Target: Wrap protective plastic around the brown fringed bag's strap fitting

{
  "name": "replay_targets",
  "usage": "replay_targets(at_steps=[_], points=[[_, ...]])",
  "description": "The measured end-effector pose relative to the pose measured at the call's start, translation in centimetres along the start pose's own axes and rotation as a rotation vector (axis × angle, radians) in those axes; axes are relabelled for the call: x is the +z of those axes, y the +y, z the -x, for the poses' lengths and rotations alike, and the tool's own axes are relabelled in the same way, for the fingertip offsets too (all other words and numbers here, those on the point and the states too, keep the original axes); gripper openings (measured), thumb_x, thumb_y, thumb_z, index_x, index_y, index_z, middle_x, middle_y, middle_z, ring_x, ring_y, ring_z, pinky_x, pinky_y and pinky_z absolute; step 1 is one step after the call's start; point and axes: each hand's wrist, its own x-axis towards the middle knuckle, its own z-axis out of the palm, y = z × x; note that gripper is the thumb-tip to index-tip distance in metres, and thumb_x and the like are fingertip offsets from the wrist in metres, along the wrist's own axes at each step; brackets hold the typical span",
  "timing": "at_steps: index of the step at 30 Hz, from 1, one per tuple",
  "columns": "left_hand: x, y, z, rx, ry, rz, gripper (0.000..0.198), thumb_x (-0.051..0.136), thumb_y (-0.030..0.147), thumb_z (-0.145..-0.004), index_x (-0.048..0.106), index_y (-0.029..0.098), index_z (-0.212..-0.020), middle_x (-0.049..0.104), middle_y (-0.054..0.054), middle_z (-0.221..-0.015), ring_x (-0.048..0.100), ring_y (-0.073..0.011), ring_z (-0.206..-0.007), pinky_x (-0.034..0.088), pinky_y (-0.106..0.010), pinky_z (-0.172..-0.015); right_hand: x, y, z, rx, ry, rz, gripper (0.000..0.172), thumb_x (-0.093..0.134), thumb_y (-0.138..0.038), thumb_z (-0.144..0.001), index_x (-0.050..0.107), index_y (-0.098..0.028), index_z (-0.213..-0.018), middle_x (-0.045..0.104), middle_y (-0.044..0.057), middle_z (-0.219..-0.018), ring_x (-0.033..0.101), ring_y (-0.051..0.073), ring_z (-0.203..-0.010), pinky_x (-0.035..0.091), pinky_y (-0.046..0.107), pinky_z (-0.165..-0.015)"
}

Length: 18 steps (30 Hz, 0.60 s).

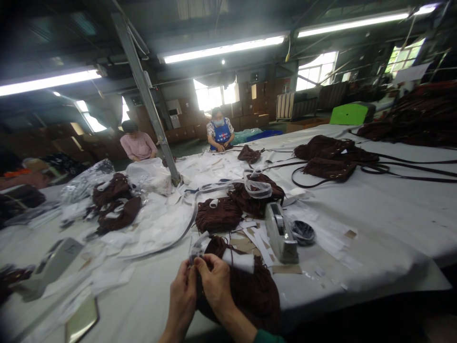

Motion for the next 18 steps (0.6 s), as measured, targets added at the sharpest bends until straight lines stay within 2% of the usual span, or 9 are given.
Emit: replay_targets(at_steps=[3,7,10,12,15,18], points=[[0.1,0.4,-0.5,-0.010,-0.025,0.166,0.036,0.046,0.046,-0.092,0.061,0.018,-0.108,0.072,-0.011,-0.101,0.067,-0.0260,-0.094,0.052,-0.037,-0.083,-0.2,-0.3,-0.4,-0.022,-0.044,0.009,0.042,0.065,-0.055,-0.076,0.069,-0.013,-0.080,0.073,0.010,-0.077,0.065,0.023,-0.071,0.051,0.030,-0.064],[0.1,0.2,-0.8,-0.045,-0.044,0.251,0.042,0.052,0.050,-0.088,0.064,0.017,-0.110,0.071,-0.012,-0.106,0.065,-0.0274,-0.104,0.051,-0.038,-0.091,-0.4,-0.8,-0.5,-0.057,-0.092,0.047,0.036,0.064,-0.049,-0.079,0.070,-0.013,-0.082,0.073,0.010,-0.078,0.066,0.024,-0.073,0.052,0.030,-0.067],[0.0,0.0,-0.6,-0.066,0.016,0.297,0.044,0.055,0.052,-0.086,0.066,0.016,-0.109,0.073,-0.011,-0.102,0.066,-0.0270,-0.100,0.053,-0.036,-0.088,-0.3,-1.2,0.0,-0.096,-0.137,0.059,0.033,0.062,-0.044,-0.082,0.071,-0.014,-0.090,0.074,0.010,-0.083,0.067,0.022,-0.075,0.052,0.029,-0.067],[0.0,0.0,-0.4,-0.070,0.095,0.325,0.045,0.057,0.053,-0.084,0.067,0.015,-0.105,0.073,-0.011,-0.099,0.067,-0.0271,-0.097,0.054,-0.035,-0.084,-0.2,-1.4,0.4,-0.108,-0.155,0.088,0.031,0.060,-0.042,-0.084,0.071,-0.015,-0.094,0.074,0.009,-0.083,0.066,0.020,-0.069,0.051,0.026,-0.060],[-0.2,0.0,-0.1,-0.050,0.142,0.323,0.044,0.059,0.054,-0.082,0.068,0.015,-0.101,0.074,-0.011,-0.097,0.068,-0.0263,-0.093,0.055,-0.032,-0.080,-0.1,-1.7,0.8,-0.093,-0.118,0.154,0.032,0.060,-0.043,-0.084,0.072,-0.015,-0.091,0.071,0.007,-0.071,0.061,0.017,-0.055,0.045,0.023,-0.049],[-0.4,-0.2,0.0,-0.001,0.146,0.261,0.041,0.057,0.053,-0.083,0.069,0.016,-0.096,0.073,-0.008,-0.086,0.068,-0.0235,-0.081,0.054,-0.029,-0.072,-0.3,-1.8,1.0,-0.095,-0.072,0.184,0.031,0.061,-0.043,-0.083,0.073,-0.015,-0.084,0.069,0.005,-0.065,0.059,0.016,-0.052,0.044,0.023,-0.047]])
